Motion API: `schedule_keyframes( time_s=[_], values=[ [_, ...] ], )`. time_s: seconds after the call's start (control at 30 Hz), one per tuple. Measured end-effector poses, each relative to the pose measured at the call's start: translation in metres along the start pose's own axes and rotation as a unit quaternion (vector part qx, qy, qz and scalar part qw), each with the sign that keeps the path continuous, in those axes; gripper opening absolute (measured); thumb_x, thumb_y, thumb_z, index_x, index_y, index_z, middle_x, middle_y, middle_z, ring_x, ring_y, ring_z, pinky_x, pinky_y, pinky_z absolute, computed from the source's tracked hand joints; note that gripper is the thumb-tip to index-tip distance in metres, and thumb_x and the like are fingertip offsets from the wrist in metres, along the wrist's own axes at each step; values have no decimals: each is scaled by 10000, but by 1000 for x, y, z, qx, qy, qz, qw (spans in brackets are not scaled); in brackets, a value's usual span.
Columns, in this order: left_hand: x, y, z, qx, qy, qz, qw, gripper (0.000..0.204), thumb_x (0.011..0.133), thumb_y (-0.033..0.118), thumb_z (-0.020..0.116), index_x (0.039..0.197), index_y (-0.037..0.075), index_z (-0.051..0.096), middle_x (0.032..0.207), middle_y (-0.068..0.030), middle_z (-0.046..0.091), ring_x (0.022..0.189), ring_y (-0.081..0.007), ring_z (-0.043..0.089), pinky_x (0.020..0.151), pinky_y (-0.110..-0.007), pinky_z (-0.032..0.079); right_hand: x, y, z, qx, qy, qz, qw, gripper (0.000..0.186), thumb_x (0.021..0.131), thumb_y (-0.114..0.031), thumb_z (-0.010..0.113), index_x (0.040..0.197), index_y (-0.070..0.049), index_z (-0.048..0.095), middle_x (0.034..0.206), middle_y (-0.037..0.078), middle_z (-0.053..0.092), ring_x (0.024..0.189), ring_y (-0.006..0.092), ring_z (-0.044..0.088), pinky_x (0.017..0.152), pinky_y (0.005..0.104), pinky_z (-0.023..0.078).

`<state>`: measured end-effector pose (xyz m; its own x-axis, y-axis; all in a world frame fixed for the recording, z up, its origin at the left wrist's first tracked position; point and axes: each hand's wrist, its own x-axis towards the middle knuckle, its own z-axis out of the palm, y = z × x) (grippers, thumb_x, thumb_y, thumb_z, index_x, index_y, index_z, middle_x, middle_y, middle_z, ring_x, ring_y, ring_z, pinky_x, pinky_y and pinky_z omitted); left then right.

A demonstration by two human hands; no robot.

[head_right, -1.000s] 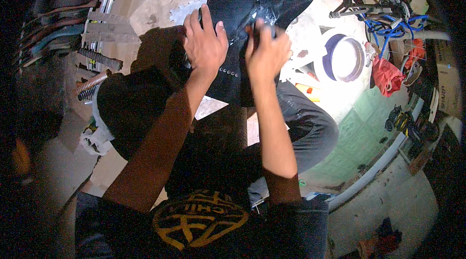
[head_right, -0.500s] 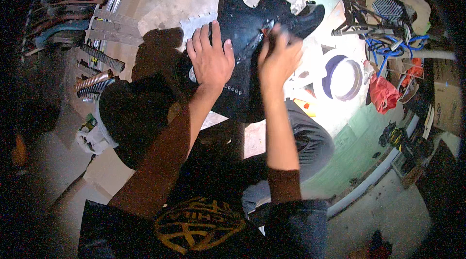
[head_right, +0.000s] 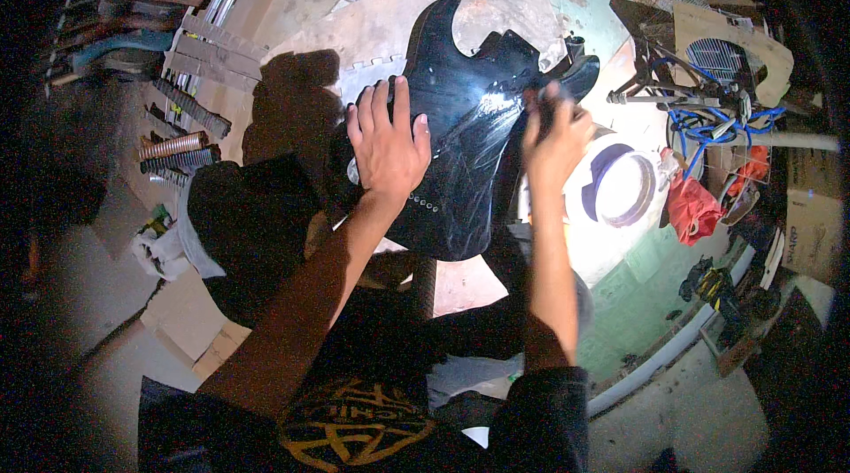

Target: The person rubs a guitar body with a block and a cloth, then wipes the surface with a separate cloth.

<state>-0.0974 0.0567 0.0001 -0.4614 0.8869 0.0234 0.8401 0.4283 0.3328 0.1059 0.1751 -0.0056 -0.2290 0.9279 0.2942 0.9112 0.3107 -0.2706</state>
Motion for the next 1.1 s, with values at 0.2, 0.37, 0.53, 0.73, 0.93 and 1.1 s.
schedule_keyframes(
  time_s=[0.2,0.37,0.53,0.73,0.93,1.1],
  values=[
    [0,3,1,-3,-1,5,1000,607,926,309,580,1461,61,435,1423,-173,457,1359,-353,378,1147,-555,255,51,28,10,-50,42,58,996,404,843,-221,733,1236,-190,644,1017,244,575,951,417,586,823,509,474],
    [3,1,0,2,7,3,1000,604,921,307,584,1456,61,446,1423,-179,456,1353,-357,382,1145,-539,257,38,11,0,-30,3,8,1000,409,825,-211,756,1221,-198,657,1010,239,579,974,420,583,859,497,470],
    [-4,3,-1,-12,0,10,1000,604,920,312,585,1451,59,453,1421,-181,458,1351,-356,384,1146,-541,254,62,33,8,-84,57,56,993,411,840,-254,730,1235,-177,646,1016,229,574,962,426,579,826,514,466],
    [-1,-3,-2,-1,17,7,1000,603,923,324,587,1447,57,456,1407,-176,470,1341,-351,392,1138,-542,256,67,42,18,-114,51,-30,992,455,833,-312,743,1240,-153,620,999,247,585,942,420,596,817,496,485],
    [-5,9,6,-20,39,28,999,590,929,320,587,1441,56,459,1398,-174,480,1341,-350,398,1133,-538,259,91,161,-39,77,-4,176,981,475,933,-418,660,1273,-103,559,1035,194,674,984,318,671,766,454,552],
    [1,-14,12,-25,74,38,996,624,936,353,580,1456,41,431,1401,-216,482,1355,-411,383,1135,-566,251,0,75,-133,772,-260,335,474,487,988,-382,602,1312,-25,531,1098,142,652,958,246,645,816,368,543]
  ],
)
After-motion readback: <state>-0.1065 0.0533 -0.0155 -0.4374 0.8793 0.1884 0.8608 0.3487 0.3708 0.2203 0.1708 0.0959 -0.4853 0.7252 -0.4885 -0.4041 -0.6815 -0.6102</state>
